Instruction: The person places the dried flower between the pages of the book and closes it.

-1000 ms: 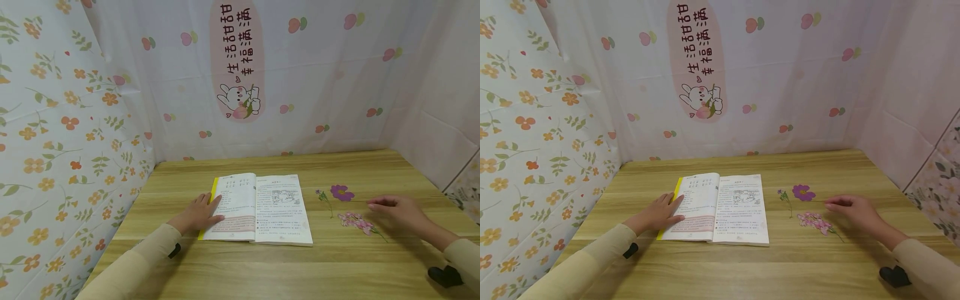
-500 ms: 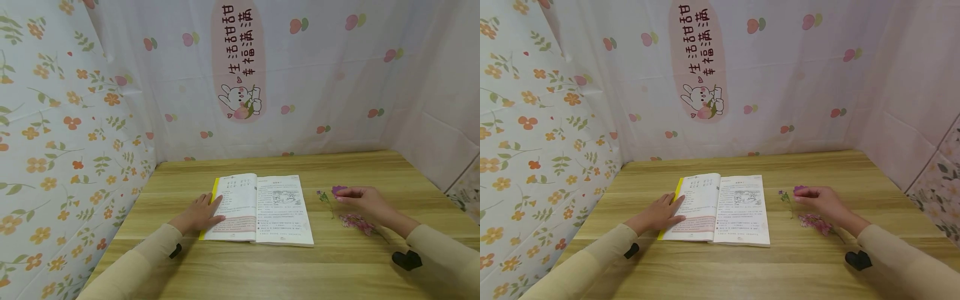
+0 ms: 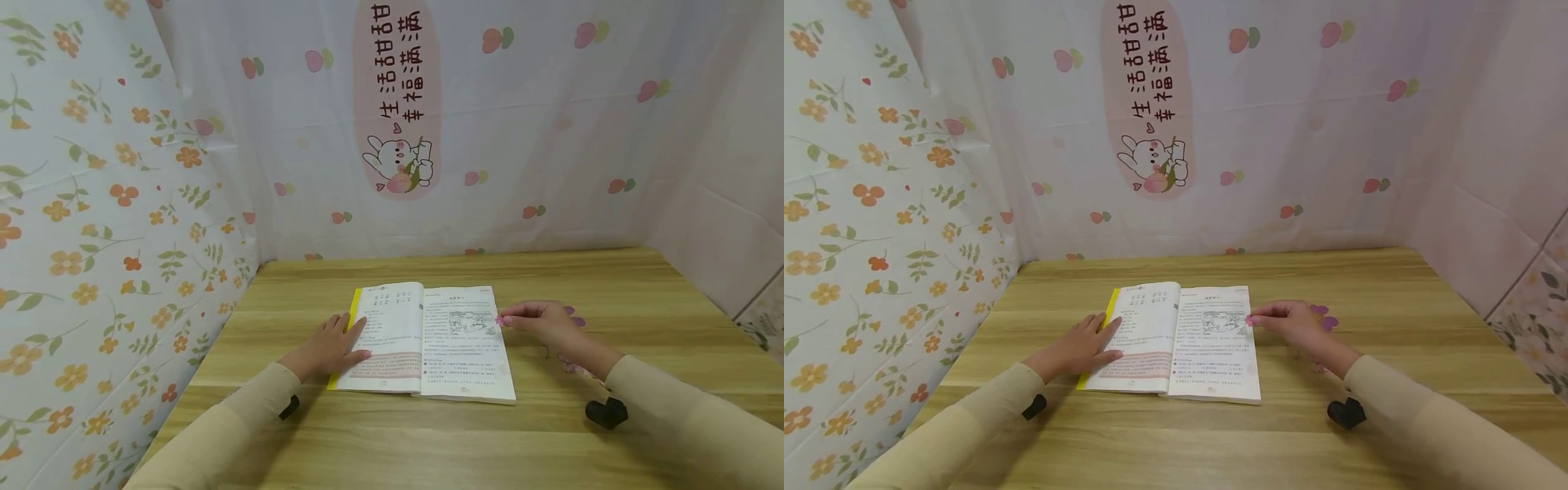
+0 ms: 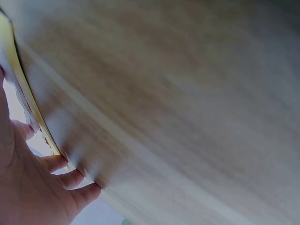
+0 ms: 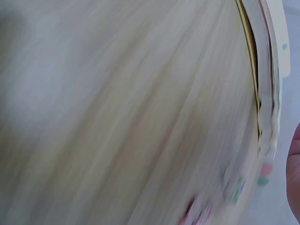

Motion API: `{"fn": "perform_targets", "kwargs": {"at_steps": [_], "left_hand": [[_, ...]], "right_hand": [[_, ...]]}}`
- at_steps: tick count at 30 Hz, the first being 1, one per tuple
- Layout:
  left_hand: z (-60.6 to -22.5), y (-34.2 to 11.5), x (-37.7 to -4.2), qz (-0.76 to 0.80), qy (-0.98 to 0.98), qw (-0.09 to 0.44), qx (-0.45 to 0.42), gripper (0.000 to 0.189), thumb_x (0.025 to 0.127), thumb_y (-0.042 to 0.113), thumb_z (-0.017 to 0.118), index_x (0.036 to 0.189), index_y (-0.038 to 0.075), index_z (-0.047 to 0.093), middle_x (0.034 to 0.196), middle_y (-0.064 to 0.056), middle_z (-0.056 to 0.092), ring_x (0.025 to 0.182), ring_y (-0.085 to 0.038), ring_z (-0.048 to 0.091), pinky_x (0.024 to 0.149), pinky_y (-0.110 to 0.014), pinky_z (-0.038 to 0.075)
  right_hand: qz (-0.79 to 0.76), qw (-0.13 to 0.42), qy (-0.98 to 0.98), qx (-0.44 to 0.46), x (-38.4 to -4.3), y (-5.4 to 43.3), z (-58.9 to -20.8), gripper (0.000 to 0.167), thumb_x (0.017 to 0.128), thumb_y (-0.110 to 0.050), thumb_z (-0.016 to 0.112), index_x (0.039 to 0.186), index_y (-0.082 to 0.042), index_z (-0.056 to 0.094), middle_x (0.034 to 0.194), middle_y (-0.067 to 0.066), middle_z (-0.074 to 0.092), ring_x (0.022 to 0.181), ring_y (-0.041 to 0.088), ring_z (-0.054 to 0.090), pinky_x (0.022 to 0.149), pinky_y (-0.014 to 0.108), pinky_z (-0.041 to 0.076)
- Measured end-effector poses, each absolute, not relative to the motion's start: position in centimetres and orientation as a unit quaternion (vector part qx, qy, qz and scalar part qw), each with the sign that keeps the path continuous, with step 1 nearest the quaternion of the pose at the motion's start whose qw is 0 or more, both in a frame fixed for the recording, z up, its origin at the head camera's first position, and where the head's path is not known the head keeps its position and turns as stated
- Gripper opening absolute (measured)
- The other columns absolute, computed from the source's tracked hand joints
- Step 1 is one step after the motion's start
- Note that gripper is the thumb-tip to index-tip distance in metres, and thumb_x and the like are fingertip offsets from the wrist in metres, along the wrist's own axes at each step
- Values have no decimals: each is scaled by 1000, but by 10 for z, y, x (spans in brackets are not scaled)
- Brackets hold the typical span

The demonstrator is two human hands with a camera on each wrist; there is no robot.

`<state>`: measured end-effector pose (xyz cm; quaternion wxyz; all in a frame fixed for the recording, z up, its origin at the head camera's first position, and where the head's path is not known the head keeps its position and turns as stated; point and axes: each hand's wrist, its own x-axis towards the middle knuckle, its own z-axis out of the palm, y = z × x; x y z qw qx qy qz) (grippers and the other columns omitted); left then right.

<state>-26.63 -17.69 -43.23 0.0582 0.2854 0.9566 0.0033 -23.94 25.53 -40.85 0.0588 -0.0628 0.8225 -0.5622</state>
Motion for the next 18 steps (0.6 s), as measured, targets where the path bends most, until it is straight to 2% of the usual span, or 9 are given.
{"fn": "perform_targets", "kwargs": {"at_steps": [7,14,18], "left_hand": [[-432,-176,-267,-9,957,60,285,77,98,60,41,155,10,25,149,-26,30,135,-42,31,106,-54,30],[-432,-176,-268,-10,959,67,277,78,97,61,40,155,11,24,150,-26,28,136,-41,29,107,-54,29],[-432,-176,-268,-11,959,68,275,78,97,61,40,155,12,24,150,-25,28,136,-41,29,107,-54,28]], "right_hand": [[-609,84,787,-42,-250,218,-412,31,85,-20,77,108,1,71,103,5,70,93,17,63,81,27,52],[-653,106,748,-51,-259,187,-411,43,86,-9,74,120,13,59,102,6,70,90,14,66,80,30,53],[-648,121,751,-49,-264,173,-411,42,87,-7,73,122,11,58,100,7,70,88,15,66,76,30,54]]}}
